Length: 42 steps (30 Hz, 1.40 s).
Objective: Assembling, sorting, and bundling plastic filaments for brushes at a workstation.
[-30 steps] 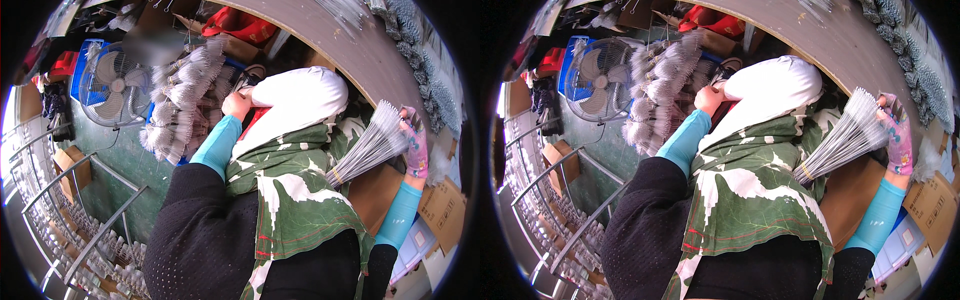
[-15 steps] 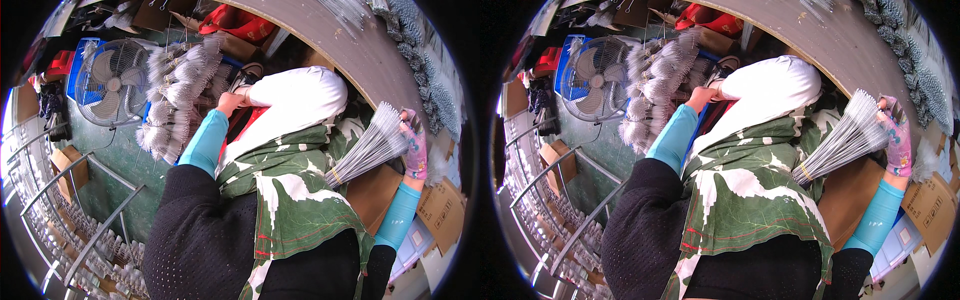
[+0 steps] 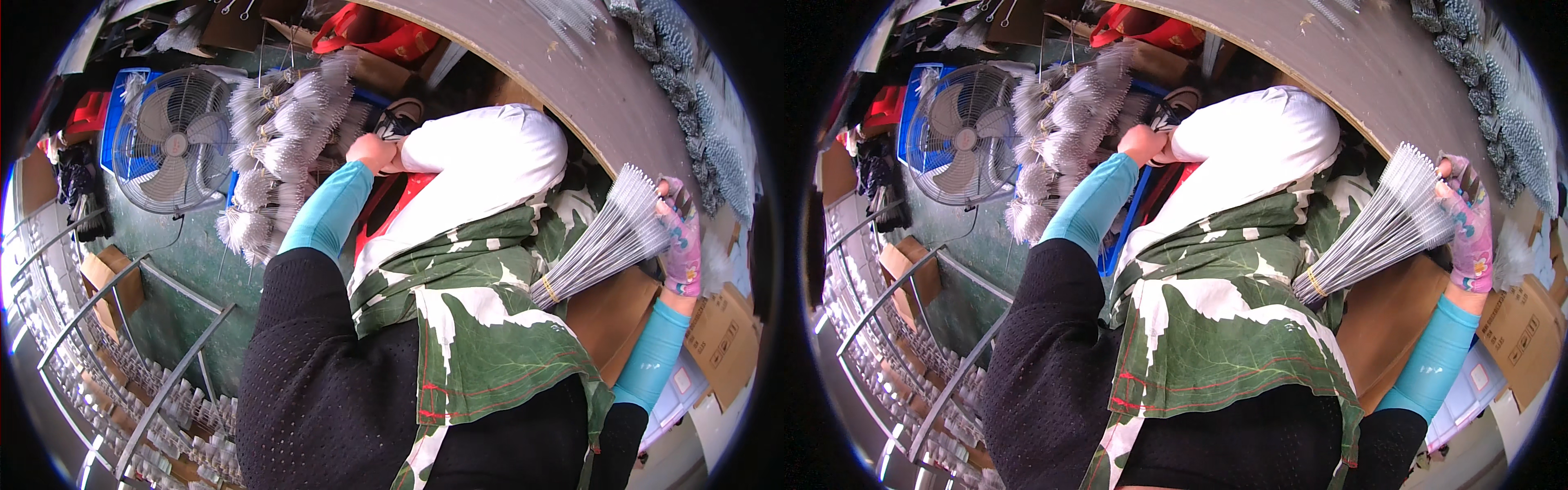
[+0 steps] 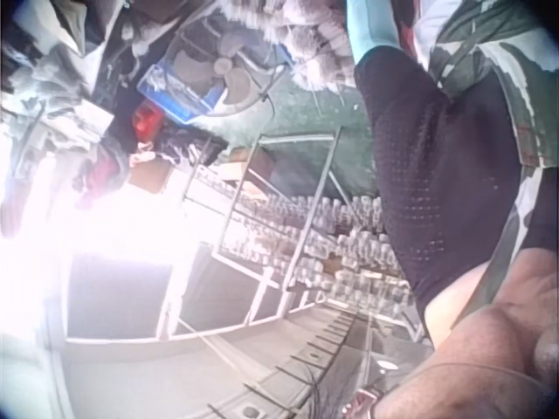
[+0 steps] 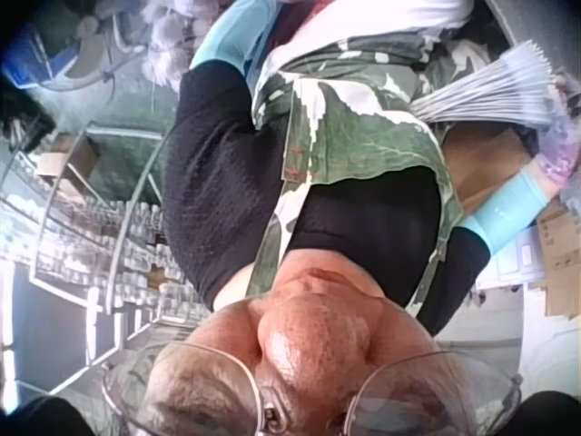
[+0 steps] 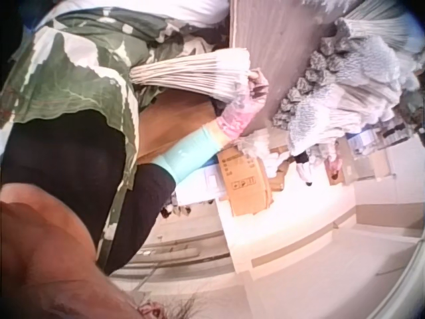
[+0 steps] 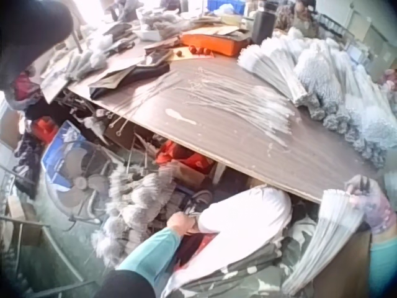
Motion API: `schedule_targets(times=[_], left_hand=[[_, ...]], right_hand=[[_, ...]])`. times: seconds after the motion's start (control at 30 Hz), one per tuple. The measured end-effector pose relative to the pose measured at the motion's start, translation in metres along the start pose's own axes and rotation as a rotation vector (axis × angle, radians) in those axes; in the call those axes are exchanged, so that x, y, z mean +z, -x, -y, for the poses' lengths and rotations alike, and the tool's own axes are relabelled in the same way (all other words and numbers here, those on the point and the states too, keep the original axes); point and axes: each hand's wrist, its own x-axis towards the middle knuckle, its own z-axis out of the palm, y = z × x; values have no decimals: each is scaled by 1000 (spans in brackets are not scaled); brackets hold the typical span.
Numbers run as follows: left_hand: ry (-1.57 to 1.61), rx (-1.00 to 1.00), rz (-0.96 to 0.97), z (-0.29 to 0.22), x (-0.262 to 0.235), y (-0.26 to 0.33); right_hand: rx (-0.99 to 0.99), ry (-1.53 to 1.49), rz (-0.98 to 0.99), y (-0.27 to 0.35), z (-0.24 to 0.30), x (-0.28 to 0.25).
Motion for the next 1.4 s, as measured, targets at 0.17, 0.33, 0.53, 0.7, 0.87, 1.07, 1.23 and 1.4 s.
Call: schedule_targets(times=[0.17, 0.33, 0.53, 0.7, 0.87, 1.07, 1.23, 1.4], left_hand=[[-262, 214, -76, -14, -2, -8], [-211, 360, -127, -16, -6, -12], [174, 322, -169, -19, -6, 1], [164, 289, -370, -7, 10, 31], [5, 307, -395, -3, 18, 41], [92, -39, -207, -5, 22, 67], [-86, 251, 107, 25, 62, 30], [493, 4, 360, 9, 61, 32]], right_hand=[[18, 6, -15, 3, -2, -7], [41, -21, -31, 4, -4, -4], [35, -26, -50, 2, -7, -3], [15, -18, -5, 0, -10, -10], [18, -39, 14, 0, -10, -10], [-36, 33, 1, -1, -11, -10], [-8, -57, -12, 0, -8, -2], [9, -60, 11, 1, -2, 0]])
